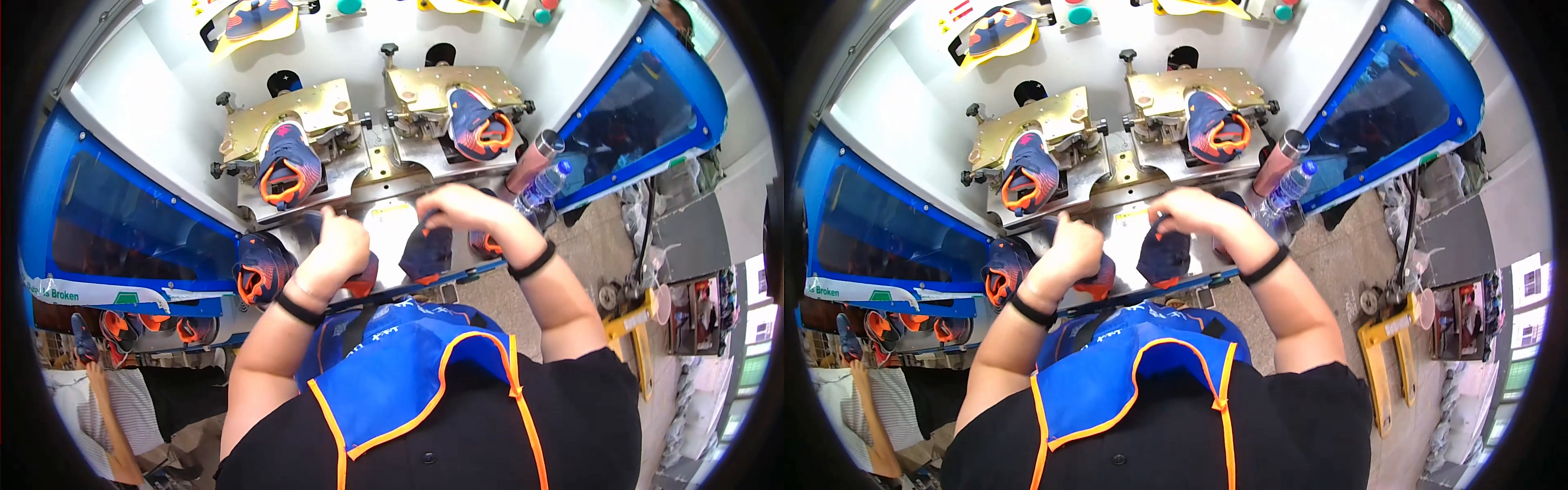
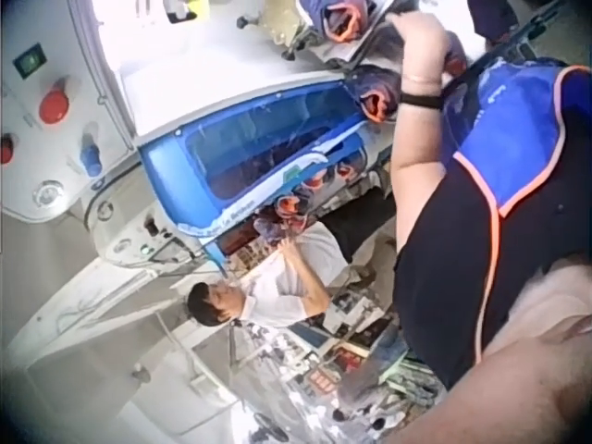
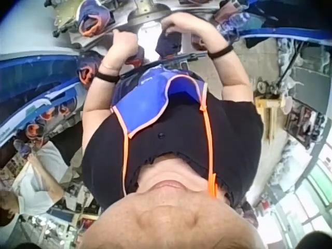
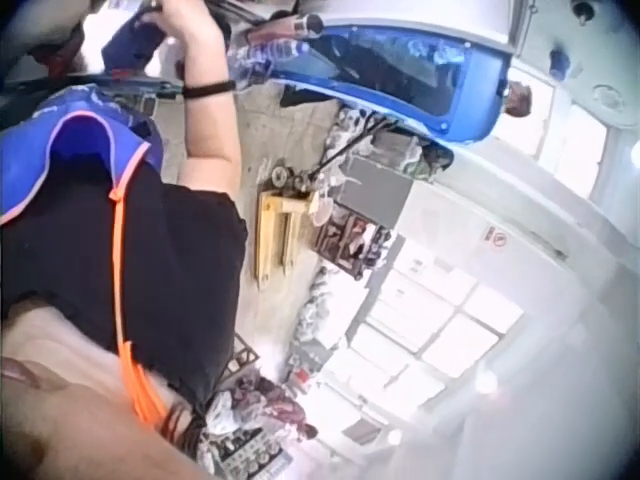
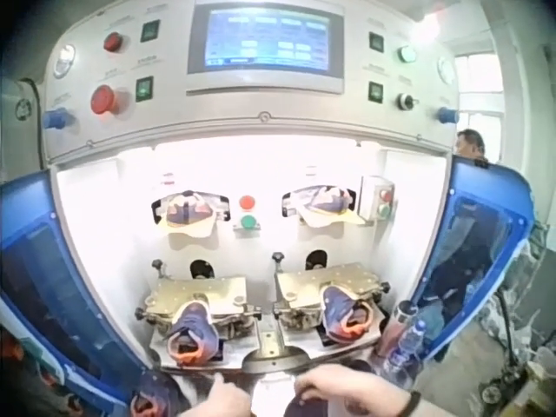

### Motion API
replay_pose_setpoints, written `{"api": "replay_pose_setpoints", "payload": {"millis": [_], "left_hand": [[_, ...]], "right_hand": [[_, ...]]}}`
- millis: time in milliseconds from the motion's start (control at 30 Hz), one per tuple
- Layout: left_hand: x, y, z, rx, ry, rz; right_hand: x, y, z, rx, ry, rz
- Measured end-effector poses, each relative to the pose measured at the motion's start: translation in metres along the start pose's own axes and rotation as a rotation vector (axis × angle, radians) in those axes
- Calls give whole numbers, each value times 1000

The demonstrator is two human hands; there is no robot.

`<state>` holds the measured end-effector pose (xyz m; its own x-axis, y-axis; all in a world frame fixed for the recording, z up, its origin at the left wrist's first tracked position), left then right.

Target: The recorder is operating a footwear lasting machine, placing shoe uppers and soles onto the machine to be pressed and shaped.

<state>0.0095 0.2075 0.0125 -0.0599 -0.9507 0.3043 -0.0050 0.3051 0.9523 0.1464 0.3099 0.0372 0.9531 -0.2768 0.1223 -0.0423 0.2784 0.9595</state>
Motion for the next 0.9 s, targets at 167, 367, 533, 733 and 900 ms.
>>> {"api": "replay_pose_setpoints", "payload": {"millis": [167, 367, 533, 733, 900], "left_hand": [[-43, 1, -22, 38, -109, -209], [18, -49, 10, 691, -26, -773], [29, -89, 1, 557, 58, -543], [10, -50, -15, 644, -10, -672], [-27, -28, -33, 991, -129, -678]], "right_hand": [[-29, 14, -7, 428, -110, -588], [75, -53, -21, -195, -586, -871], [110, -116, -24, -386, -773, -948], [103, -90, -29, -340, -748, -916], [111, -109, -51, -302, -1040, -865]]}}
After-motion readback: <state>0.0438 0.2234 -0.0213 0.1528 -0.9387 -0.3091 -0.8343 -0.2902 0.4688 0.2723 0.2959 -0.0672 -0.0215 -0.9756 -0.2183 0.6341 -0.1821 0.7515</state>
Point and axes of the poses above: each hand's wrist, its own x-axis away from the middle knuckle, its own y-axis out of the back of the hand, z = x × y, the point moved 7 cm from there along -x, towards the middle knuckle, and after that the axes turned 14 degrees about x, right-handed, at the moved point
